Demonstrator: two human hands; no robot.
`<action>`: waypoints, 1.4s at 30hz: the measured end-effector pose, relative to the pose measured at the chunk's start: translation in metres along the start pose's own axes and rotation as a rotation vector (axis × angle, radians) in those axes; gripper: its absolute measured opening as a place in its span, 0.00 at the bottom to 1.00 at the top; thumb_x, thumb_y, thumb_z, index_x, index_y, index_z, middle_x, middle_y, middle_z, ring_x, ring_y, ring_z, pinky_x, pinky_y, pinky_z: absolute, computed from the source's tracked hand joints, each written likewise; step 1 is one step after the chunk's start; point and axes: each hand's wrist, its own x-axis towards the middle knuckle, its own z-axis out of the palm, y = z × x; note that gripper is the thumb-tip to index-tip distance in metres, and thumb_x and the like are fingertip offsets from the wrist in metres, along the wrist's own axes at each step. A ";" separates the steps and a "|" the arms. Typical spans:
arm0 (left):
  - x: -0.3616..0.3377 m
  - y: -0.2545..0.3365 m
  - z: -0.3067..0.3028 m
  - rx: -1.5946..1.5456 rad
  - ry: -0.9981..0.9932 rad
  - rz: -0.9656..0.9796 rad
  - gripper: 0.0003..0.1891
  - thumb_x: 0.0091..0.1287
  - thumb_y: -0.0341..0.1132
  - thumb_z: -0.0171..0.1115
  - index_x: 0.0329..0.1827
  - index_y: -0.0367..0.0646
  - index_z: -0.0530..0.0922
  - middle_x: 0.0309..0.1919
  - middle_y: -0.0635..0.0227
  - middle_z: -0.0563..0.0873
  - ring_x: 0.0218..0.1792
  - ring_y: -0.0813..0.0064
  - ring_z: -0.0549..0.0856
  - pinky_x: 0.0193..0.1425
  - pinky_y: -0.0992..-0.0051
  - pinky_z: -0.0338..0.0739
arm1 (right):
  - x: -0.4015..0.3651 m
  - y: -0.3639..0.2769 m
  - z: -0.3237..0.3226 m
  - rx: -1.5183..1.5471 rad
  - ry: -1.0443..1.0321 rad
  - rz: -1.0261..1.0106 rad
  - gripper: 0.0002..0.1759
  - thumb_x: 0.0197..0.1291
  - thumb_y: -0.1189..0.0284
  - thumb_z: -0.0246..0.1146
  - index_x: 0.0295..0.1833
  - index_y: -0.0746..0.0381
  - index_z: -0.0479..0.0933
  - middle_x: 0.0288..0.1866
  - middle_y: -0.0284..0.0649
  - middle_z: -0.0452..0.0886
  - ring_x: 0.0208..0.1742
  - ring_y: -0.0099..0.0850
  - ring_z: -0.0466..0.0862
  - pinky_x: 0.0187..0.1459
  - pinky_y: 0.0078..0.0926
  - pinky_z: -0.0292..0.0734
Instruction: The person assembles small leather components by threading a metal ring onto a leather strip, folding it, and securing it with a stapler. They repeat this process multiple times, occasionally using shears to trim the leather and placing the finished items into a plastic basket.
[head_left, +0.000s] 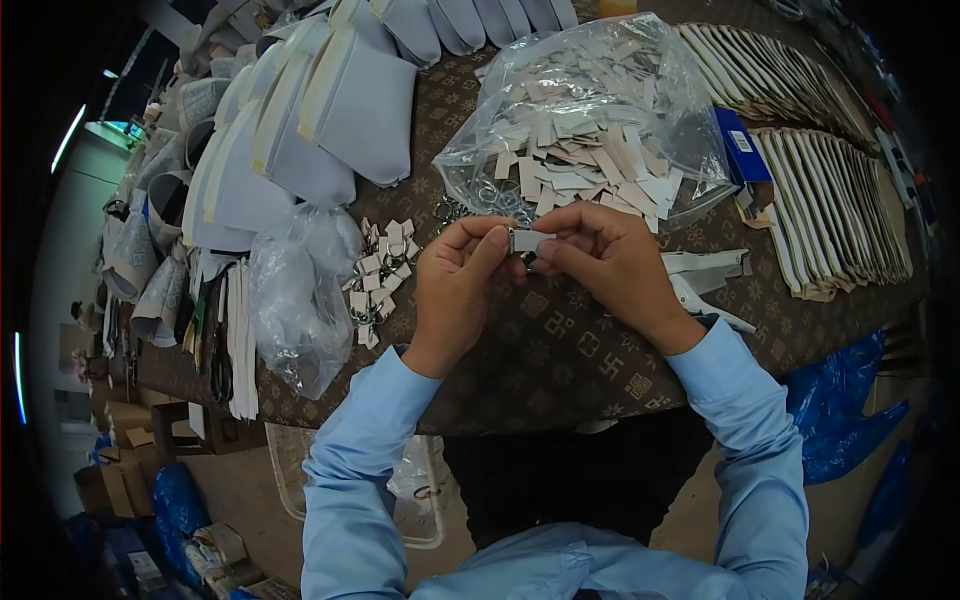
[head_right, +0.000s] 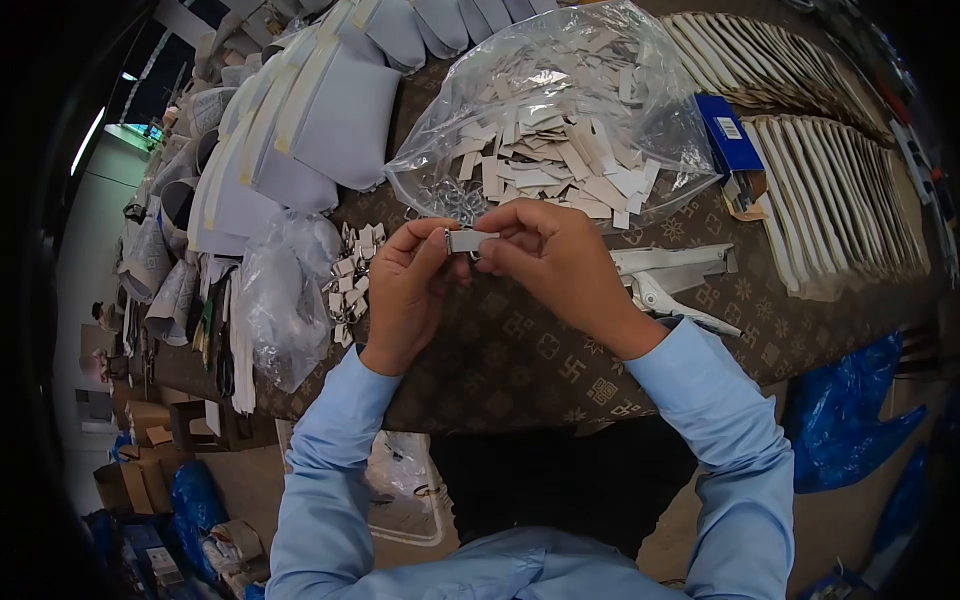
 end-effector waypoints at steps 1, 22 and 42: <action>0.000 0.000 0.000 0.034 -0.001 0.026 0.09 0.68 0.31 0.58 0.46 0.35 0.76 0.33 0.66 0.82 0.29 0.81 0.81 0.35 0.82 0.76 | -0.001 0.000 0.000 0.001 0.003 0.001 0.06 0.60 0.79 0.60 0.41 0.70 0.75 0.34 0.36 0.81 0.35 0.21 0.83 0.37 0.15 0.78; 0.003 0.005 -0.009 -0.076 -0.220 -0.201 0.08 0.67 0.31 0.58 0.44 0.35 0.76 0.35 0.63 0.82 0.30 0.76 0.81 0.34 0.78 0.78 | 0.000 -0.004 -0.010 0.266 -0.118 0.132 0.07 0.57 0.78 0.63 0.40 0.69 0.76 0.31 0.39 0.81 0.27 0.23 0.82 0.30 0.18 0.80; -0.007 0.003 0.000 0.213 -0.119 -0.046 0.09 0.66 0.31 0.59 0.43 0.34 0.77 0.36 0.66 0.83 0.33 0.82 0.82 0.36 0.82 0.78 | -0.003 -0.004 -0.005 0.266 -0.158 0.118 0.07 0.59 0.79 0.62 0.42 0.69 0.74 0.34 0.40 0.81 0.29 0.24 0.83 0.32 0.18 0.81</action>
